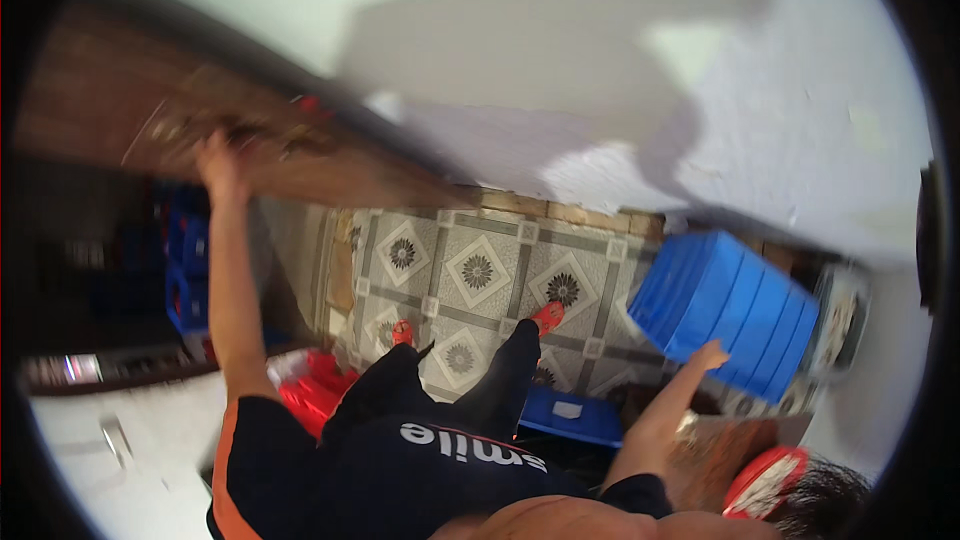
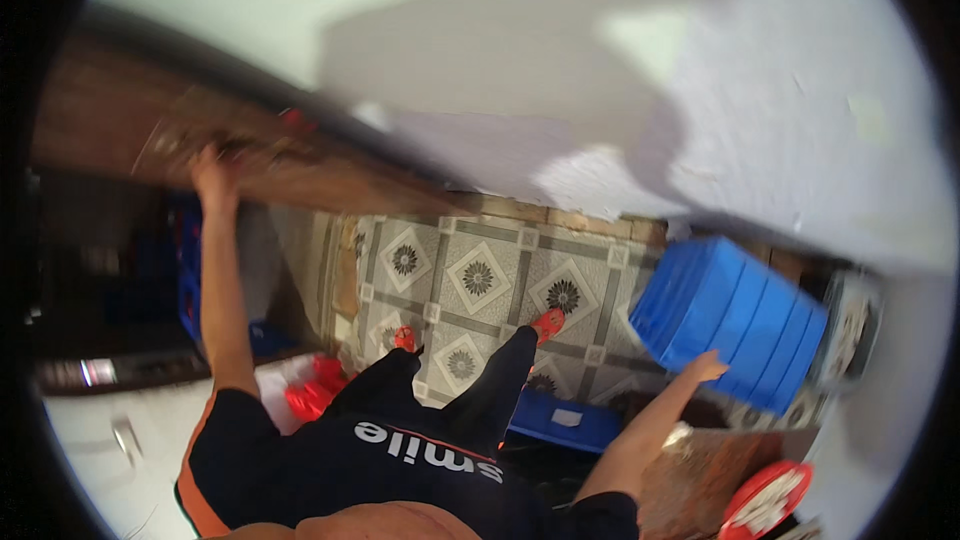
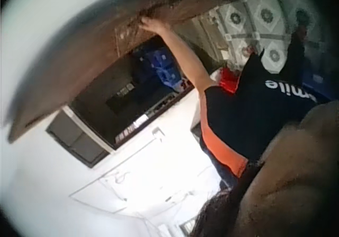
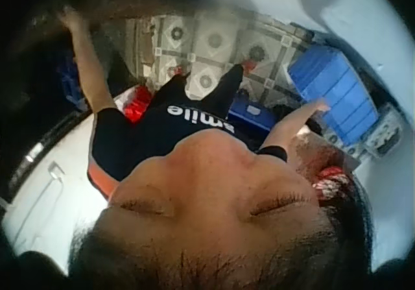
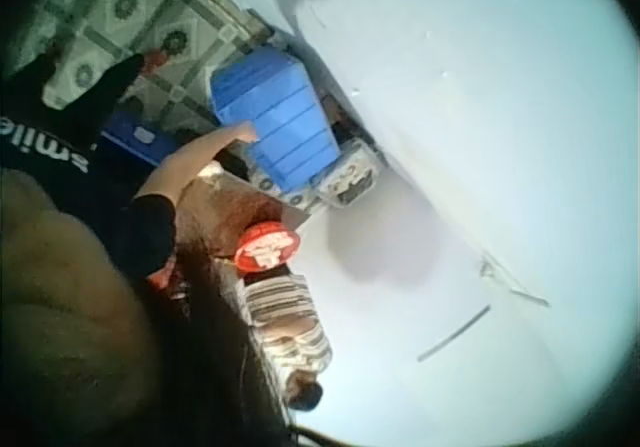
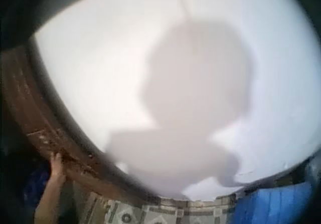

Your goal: Assemble red and black plastic components into finished toy housings and organize them on a table.

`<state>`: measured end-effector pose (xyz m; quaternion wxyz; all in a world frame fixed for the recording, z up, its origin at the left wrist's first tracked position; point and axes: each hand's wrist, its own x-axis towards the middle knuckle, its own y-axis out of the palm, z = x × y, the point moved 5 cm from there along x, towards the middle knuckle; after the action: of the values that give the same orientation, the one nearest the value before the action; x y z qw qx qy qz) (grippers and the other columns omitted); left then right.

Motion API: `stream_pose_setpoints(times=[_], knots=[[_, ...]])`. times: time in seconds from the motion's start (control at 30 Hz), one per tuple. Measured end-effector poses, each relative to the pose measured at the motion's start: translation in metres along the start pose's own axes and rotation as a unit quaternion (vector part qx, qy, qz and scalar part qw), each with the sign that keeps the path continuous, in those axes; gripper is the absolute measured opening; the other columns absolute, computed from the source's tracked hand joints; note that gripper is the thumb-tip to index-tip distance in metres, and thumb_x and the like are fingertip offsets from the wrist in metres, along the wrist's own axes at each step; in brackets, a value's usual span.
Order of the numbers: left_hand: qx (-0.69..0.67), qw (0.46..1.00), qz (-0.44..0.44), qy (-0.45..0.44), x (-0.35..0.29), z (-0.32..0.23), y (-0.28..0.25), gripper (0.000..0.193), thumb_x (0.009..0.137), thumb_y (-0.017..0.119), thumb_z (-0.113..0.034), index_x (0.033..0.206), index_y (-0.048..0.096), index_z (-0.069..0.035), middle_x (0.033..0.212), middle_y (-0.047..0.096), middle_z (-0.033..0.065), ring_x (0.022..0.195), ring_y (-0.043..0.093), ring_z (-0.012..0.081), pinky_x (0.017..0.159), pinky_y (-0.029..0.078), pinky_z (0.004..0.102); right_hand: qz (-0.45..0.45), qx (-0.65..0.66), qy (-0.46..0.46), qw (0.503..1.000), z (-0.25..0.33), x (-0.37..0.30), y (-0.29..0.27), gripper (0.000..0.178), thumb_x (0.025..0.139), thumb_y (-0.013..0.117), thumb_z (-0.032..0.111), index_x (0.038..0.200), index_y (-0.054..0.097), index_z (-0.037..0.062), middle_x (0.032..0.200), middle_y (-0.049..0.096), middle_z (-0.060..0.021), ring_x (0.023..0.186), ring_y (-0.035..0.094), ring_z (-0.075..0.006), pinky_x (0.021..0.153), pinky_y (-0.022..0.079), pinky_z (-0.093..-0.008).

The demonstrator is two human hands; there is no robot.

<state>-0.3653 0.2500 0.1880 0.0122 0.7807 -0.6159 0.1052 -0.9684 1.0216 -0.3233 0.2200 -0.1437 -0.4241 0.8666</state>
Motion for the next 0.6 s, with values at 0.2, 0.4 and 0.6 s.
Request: stream_pose_setpoints(times=[0.2, 0.4, 0.6], knots=[[0.013, 0.996, -0.074, 0.04, -0.048, 0.014, 0.041, 0.018, 0.093, 0.057, -0.009, 0.109, 0.049, -0.007, 0.092, 0.059, 0.0035, 0.077, 0.058, 0.0123, 0.061, 0.051, 0.0293, 0.487, 0.259, -0.057, 0.832, 0.161, -0.288, 0.076, 0.031, 0.088, 0.059, 0.01, 0.117, 0.062, -0.0006, 0.102, 0.066, -0.009, 0.084, 0.063, -0.015, 0.07, 0.051, -0.0263], [0.031, 0.993, -0.046, 0.1, -0.142, 0.037, -0.033, 0.021, 0.085, 0.06, -0.008, 0.104, 0.05, -0.004, 0.087, 0.059, 0.0059, 0.075, 0.057, 0.0182, 0.067, 0.051, 0.0344, 0.717, 0.287, -0.25, 0.583, 0.416, -0.551, -0.043, 0.039, 0.101, 0.051, 0.028, 0.129, 0.055, 0.0014, 0.113, 0.066, -0.0115, 0.097, 0.064, -0.0178, 0.083, 0.05, -0.0291], [0.037, 0.997, -0.058, 0.029, -0.227, -0.018, -0.125, 0.025, 0.085, 0.062, -0.018, 0.104, 0.055, -0.005, 0.091, 0.064, 0.0236, 0.092, 0.062, 0.0429, 0.076, 0.049, 0.0453, 0.89, 0.145, -0.249, 0.353, 0.399, -0.702, -0.096, 0.032, 0.101, 0.047, 0.022, 0.127, 0.054, 0.0029, 0.102, 0.066, -0.0068, 0.089, 0.061, -0.015, 0.079, 0.049, -0.0295]])
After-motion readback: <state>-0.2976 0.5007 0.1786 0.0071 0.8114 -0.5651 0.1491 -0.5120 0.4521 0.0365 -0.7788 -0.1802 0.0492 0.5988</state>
